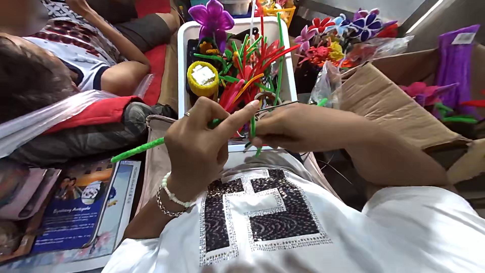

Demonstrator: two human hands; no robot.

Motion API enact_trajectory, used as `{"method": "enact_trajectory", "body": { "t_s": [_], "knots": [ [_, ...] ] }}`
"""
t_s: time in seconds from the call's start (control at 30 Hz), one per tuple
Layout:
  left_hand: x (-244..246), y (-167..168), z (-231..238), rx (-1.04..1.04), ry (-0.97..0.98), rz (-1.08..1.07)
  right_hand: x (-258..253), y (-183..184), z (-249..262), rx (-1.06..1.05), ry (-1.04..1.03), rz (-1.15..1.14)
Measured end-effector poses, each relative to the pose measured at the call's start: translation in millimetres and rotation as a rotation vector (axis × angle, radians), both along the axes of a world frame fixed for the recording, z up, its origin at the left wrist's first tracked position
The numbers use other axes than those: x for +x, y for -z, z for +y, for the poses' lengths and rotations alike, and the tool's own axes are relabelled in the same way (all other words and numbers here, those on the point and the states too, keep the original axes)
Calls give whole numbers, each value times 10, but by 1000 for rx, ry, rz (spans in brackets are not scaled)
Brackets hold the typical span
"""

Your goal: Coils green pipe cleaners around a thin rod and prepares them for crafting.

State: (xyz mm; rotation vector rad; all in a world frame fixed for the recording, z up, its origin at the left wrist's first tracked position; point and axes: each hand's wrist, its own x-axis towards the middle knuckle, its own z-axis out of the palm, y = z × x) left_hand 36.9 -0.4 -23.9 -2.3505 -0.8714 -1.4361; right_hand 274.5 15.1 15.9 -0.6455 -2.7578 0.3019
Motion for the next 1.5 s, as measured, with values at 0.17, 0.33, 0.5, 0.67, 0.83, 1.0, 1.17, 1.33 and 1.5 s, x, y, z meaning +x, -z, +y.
{"method": "enact_trajectory", "body": {
  "t_s": [0.17,0.33,0.5,0.67,0.83,1.0,1.17,1.33,1.5],
  "knots": [
    [3,-20,-8,5,-105,77,64,-291,-242,245,24,-41],
    [-32,-38,-44,-15,17,41,164,-632,-4,360,66,66],
    [-55,-47,-59,-25,104,-76,124,-431,371,76,-15,129],
    [-27,-5,-17,18,76,-96,-32,-59,224,-166,-84,154],
    [-25,-12,-10,43,-75,-33,-9,-183,-174,118,10,65],
    [-46,-47,-39,34,10,26,116,-597,-233,356,102,85],
    [-89,-75,-63,-15,170,-67,158,-576,208,-30,23,198],
    [-70,-44,-33,-2,170,-76,-30,-86,283,-405,-79,280],
    [-65,-45,-14,15,-28,2,-32,43,-32,-286,-32,255]
  ]
}}
